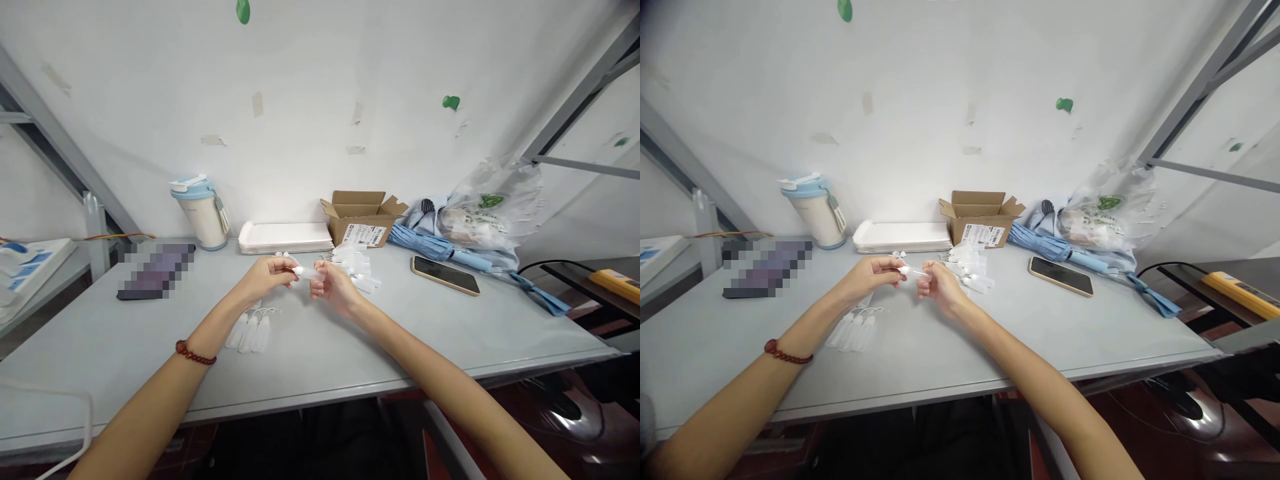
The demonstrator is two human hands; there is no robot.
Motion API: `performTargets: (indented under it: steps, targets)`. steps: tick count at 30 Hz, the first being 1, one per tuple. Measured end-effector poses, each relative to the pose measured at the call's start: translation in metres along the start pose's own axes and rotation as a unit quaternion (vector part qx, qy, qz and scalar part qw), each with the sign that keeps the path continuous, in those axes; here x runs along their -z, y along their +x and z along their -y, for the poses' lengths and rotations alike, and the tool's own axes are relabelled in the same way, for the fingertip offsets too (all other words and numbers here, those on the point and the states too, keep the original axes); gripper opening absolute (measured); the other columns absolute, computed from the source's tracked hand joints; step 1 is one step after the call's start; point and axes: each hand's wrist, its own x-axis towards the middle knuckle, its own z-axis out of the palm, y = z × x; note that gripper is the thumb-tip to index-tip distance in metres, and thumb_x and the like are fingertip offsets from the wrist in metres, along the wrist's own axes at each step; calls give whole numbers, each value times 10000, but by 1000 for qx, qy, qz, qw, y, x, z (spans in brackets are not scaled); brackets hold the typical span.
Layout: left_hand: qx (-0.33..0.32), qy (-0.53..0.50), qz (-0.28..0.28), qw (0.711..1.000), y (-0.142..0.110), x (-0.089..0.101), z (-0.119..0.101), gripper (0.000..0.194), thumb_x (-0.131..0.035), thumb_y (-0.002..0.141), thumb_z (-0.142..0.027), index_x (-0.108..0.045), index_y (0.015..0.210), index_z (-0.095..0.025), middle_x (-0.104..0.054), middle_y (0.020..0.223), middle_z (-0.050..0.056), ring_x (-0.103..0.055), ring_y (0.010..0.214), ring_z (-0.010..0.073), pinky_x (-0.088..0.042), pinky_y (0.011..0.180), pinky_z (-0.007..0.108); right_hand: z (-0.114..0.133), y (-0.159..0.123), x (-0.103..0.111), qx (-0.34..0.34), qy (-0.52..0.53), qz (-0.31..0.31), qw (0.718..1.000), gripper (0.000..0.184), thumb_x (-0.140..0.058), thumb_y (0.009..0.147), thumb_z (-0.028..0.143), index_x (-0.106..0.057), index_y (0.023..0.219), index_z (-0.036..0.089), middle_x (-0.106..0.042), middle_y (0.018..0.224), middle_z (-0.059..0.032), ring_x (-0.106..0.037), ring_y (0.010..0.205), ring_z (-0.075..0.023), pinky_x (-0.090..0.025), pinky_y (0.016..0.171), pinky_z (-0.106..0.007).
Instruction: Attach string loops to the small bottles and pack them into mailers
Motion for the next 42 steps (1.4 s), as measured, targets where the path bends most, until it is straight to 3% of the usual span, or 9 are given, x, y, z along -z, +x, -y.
performTargets:
  steps: [6,10,12,17,20,26,36,39,42]
  targets:
    - [30,11,7,999,-3,-1,-6,302,-628,737,-449,-680,753,-153,-646,795,69,-589,778,196,-483,619,303,1,-1,-1,66,-94,-19,993,107,-446,721,256,-372,792,226,-395,502,92,-348,466,-88,-356,547,-234]
    - [46,-4,3,999,-1,-2,-4,324,-642,729,-463,-640,671,-145,-608,708,41,-564,666,154,-466,591,280,0,-4,-2,130,-219,-10,967,110,-447,777,283,-381,845,226,-442,571,76,-406,535,-105,-363,567,-246]
    - [48,-16,-14,999,0,-2,-3,331,-638,732,-466,-621,653,-145,-589,679,26,-555,628,138,-457,578,270,-1,-6,-1,171,-310,-20,935,149,-473,805,304,-401,906,221,-469,647,58,-432,580,-112,-368,578,-249]
    - [75,-34,-44,996,2,-1,1,366,-616,750,-492,-601,642,-143,-556,607,3,-523,543,115,-430,526,256,-2,-5,4,267,-509,-46,817,212,-440,879,305,-462,1053,185,-530,798,-18,-493,681,-144,-400,629,-277]
    - [99,-32,-31,994,2,0,4,391,-609,759,-513,-619,658,-135,-555,568,2,-525,516,116,-431,527,264,-4,-2,8,285,-535,-62,793,226,-423,893,291,-493,1071,170,-560,825,-49,-519,701,-159,-414,637,-285]
    - [60,-52,-26,997,2,-4,6,383,-654,733,-499,-618,651,-126,-561,585,0,-523,529,109,-460,577,281,-2,-2,9,278,-519,-87,804,189,-482,858,270,-567,982,155,-581,717,-29,-524,649,-151,-411,633,-276]
    - [-56,-20,-51,997,-2,-8,-4,250,-709,708,-387,-687,792,-153,-652,715,12,-610,688,144,-517,725,308,2,0,9,197,-323,-85,921,221,-522,808,359,-594,885,165,-520,659,20,-461,585,-106,-374,533,-236]
    - [-69,7,-83,994,-3,-12,-5,255,-709,703,-386,-684,803,-154,-657,714,12,-611,683,146,-522,717,305,1,1,10,192,-309,-89,927,251,-515,813,388,-590,902,165,-512,656,20,-462,572,-107,-384,517,-237]
    - [-61,28,-95,993,-3,-14,-3,264,-679,729,-409,-679,791,-153,-647,708,15,-600,650,139,-520,676,297,1,0,10,214,-350,-107,906,258,-516,823,380,-585,964,175,-531,683,14,-495,604,-116,-413,542,-244]
